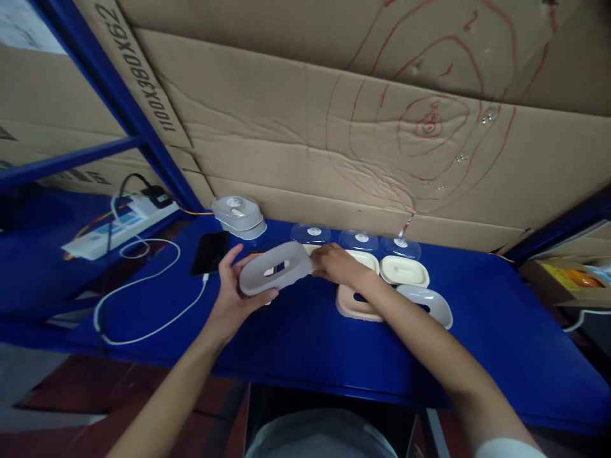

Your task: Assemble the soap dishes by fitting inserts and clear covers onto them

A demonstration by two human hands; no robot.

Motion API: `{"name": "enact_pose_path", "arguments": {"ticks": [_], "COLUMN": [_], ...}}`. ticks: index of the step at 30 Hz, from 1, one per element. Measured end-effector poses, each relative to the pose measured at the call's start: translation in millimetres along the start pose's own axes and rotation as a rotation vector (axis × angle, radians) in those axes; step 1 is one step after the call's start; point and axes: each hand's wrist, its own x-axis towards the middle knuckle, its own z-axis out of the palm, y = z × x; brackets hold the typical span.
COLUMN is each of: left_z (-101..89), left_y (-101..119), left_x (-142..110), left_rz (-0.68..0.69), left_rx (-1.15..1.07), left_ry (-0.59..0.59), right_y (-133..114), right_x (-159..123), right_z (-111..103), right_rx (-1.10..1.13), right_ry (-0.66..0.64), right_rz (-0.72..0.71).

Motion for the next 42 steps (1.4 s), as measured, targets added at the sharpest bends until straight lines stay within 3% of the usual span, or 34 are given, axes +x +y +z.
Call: {"name": "enact_pose_path", "arguments": {"ticks": [3,7,13,15,19,23,26,29,33,42], "left_z": [-6.9,-7.7,25.7,40.1,59.2,60.8,55.6,50.1,47.4,52.0], "left_y": [2,-3,-11,-11,-11,-15,-17,-17,-18,-26], "left_x": [6,19,53,64,75,70,60,52,46,42], "left_rz": [-0.008,-0.007,-0.116,-0.103,-0.079,-0.064,0.075,0.195,0.156,0.167], "left_rx": [-0.056,-0.143,-0.284,-0.191,-0.023,0.032,0.256,0.497,0.669,0.718], "left_ry": [0.119,0.186,0.215,0.181,-0.011,-0.121,-0.179,-0.255,-0.381,-0.411], "right_y": [0,8,6,1,-2,3,5,10,19,14], "right_x": [10,-9,-21,-20,-28,-42,-43,-36,-28,-28], "right_z": [8,-4,-14,-10,-18,-43,-49,-38,-15,-10], "right_rx": [0.009,0.057,0.117,0.129,0.166,0.251,0.263,0.223,0.159,0.071], "right_ry": [-0.004,0.078,0.04,-0.008,-0.058,-0.017,0.046,0.058,0.021,-0.013], "right_rz": [-0.003,0.028,0.002,-0.017,-0.009,0.024,0.068,0.092,0.043,0.025]}}
